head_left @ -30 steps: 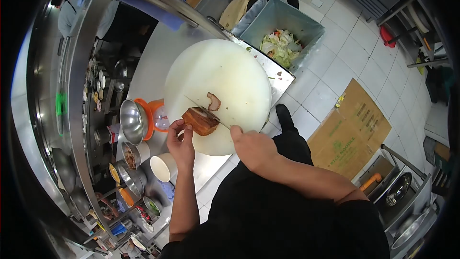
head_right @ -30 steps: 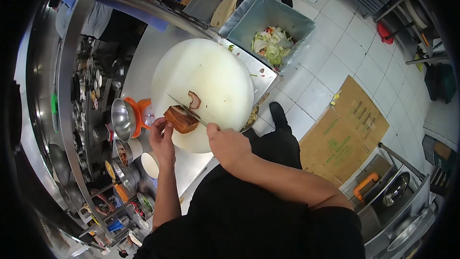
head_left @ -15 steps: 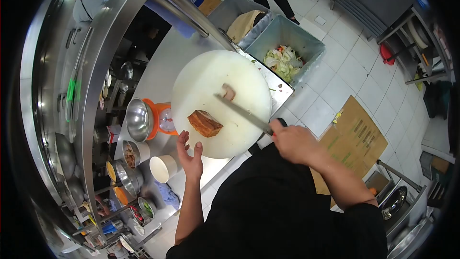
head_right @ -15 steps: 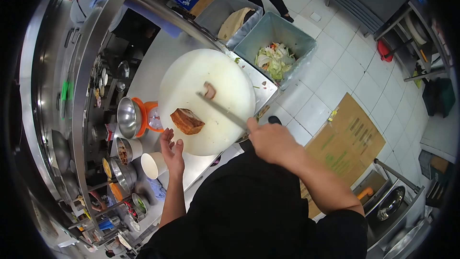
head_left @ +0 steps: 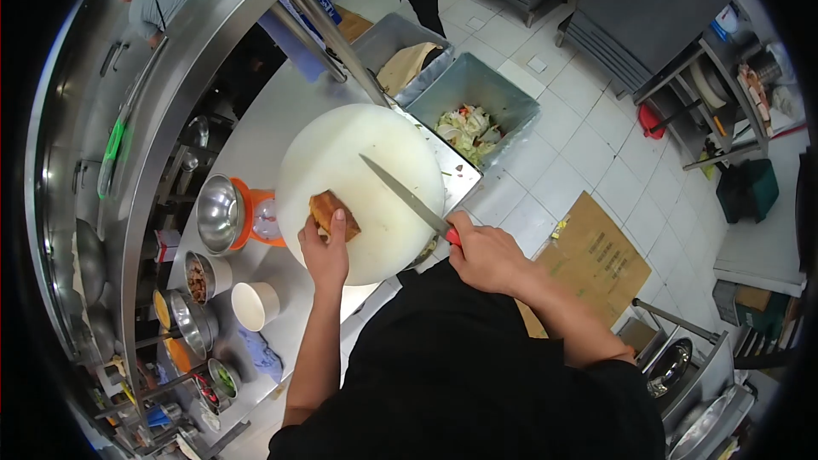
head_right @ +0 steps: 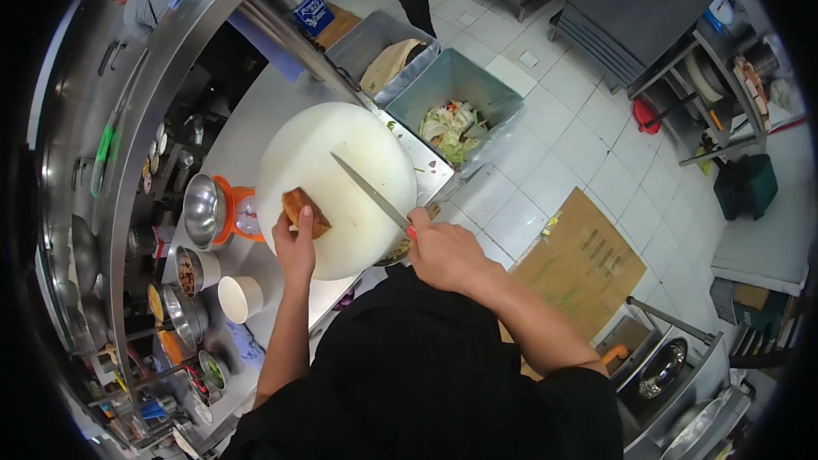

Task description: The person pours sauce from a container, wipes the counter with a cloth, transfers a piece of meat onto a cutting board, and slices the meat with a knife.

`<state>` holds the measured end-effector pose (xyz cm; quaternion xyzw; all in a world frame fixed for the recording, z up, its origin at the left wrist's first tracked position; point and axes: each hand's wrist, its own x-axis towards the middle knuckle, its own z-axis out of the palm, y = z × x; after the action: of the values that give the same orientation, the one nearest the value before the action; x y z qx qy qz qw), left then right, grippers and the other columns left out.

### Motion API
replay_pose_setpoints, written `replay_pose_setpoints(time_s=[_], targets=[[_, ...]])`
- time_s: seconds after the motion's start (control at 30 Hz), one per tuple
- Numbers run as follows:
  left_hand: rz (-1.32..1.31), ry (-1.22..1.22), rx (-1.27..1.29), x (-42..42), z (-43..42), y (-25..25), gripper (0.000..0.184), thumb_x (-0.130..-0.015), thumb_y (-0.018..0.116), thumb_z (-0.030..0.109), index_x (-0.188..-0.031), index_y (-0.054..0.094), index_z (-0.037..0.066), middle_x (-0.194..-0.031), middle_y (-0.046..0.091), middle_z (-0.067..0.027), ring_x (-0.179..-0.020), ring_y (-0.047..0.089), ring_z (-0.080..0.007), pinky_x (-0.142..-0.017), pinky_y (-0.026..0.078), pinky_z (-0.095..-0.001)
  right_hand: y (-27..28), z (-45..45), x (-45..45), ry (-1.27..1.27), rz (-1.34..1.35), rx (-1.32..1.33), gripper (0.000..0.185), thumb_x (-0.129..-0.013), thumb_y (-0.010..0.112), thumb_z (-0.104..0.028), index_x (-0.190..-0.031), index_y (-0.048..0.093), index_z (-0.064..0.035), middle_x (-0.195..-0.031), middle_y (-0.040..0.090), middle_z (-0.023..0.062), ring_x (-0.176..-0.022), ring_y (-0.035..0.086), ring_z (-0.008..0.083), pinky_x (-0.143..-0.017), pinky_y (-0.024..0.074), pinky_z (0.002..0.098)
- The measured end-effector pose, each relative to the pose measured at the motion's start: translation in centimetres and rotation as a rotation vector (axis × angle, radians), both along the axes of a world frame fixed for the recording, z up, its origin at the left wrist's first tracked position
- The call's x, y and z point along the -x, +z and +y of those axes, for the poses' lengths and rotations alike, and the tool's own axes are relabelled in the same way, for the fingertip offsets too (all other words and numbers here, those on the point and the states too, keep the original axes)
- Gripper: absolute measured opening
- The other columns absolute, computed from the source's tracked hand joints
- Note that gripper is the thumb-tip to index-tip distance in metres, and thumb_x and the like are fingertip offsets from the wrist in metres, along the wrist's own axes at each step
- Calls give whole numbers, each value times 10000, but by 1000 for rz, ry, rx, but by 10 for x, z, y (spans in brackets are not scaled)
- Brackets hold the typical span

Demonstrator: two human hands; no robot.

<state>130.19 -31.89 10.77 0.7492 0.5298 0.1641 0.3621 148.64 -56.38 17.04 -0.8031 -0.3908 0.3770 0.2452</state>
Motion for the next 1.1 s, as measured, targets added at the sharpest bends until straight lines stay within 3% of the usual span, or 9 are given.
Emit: replay_pose_setpoints(time_s=[0.13, 0.23, 0.33, 0.43, 0.6, 0.67, 0.77, 0.87, 1.1], targets=[[31, -119, -154, -27, -9, 15, 861, -867, 849, 465, -1528, 501, 36, -1354, 605, -252, -1230, 639, -403, -1054, 512, -474, 15, -3, 5, -52, 15, -100, 381, -1020, 531, -150, -1360, 446, 1, -1001, 732, 308, -968, 701, 519, -880, 530, 583], [187, -460, -296, -25, -1, 25, 1023, -763, 926, 291, -1619, 391, 120, -1407, 595, -237, -1239, 619, -436, -1041, 522, -499, 4, -1, 8, -34, -110, -189, 471, -1034, 566, -155, -1470, 423, -48, -1087, 727, 302, -1035, 687, 517, -907, 527, 581], [166, -616, -252, -3, 17, 40, 1029, -765, 929, 298, -1622, 390, 120, -1437, 584, -231, -1235, 620, -437, -1046, 521, -506, 19, 6, 14, 142, -206, 86, 457, -1042, 532, -123, -1473, 405, -43, -1098, 733, 292, -955, 701, 525, -865, 534, 603], [-40, -483, -261, 28, 23, 29, 969, -776, 923, 296, -1587, 434, 89, -1442, 584, -217, -1243, 627, -414, -1048, 521, -491, 31, 5, 35, 64, -335, -184, 460, -1060, 559, -186, -1485, 433, -62, -989, 736, 279, -854, 716, 501, -758, 559, 613], [-204, -217, -110, 56, 35, 12, 717, -812, 860, 230, -1433, 553, 46, -1378, 604, -201, -1244, 624, -385, -1039, 527, -464, 71, 12, 63, 243, -451, -45, 472, -1050, 572, -185, -1476, 456, -18, -906, 729, 256, -750, 723, 471, -693, 579, 582], [-177, -333, -130, 57, 32, 12, 585, -821, 800, 150, -1352, 569, 66, -1365, 615, -163, -1234, 632, -334, -1037, 527, -454, 81, 15, 72, 283, -494, 0, 477, -1048, 571, -188, -1470, 459, 5, -896, 729, 253, -729, 728, 460, -677, 585, 571], [-231, -450, -257, 48, 28, 15, 567, -788, 785, 161, -1311, 596, 49, -1318, 611, -183, -1225, 598, -396, -1042, 511, -477, 90, 19, 81, 325, -551, 79, 481, -1049, 550, -185, -1460, 459, 47, -887, 730, 258, -730, 739, 445, -671, 592, 557], [-203, -504, -314, 39, 29, 19, 553, -772, 781, 163, -1288, 603, 75, -1296, 614, -167, -1253, 582, -383, -1039, 513, -467, 96, 23, 84, 369, -604, 139, 447, -1051, 519, -170, -1439, 461, 44, -881, 733, 257, -730, 745, 437, -667, 594, 551], [-153, -506, -247, 31, 38, 13, 452, -767, 775, 176, -1176, 619, 64, -1235, 611, -158, -1188, 584, -388, -1021, 513, -468, 127, 49, 90, 489, -674, 341, 224, -1035, 514, -135, -1214, 490, -2, -779, 731, 225, -732, 750, 424, -669, 599, 539]])
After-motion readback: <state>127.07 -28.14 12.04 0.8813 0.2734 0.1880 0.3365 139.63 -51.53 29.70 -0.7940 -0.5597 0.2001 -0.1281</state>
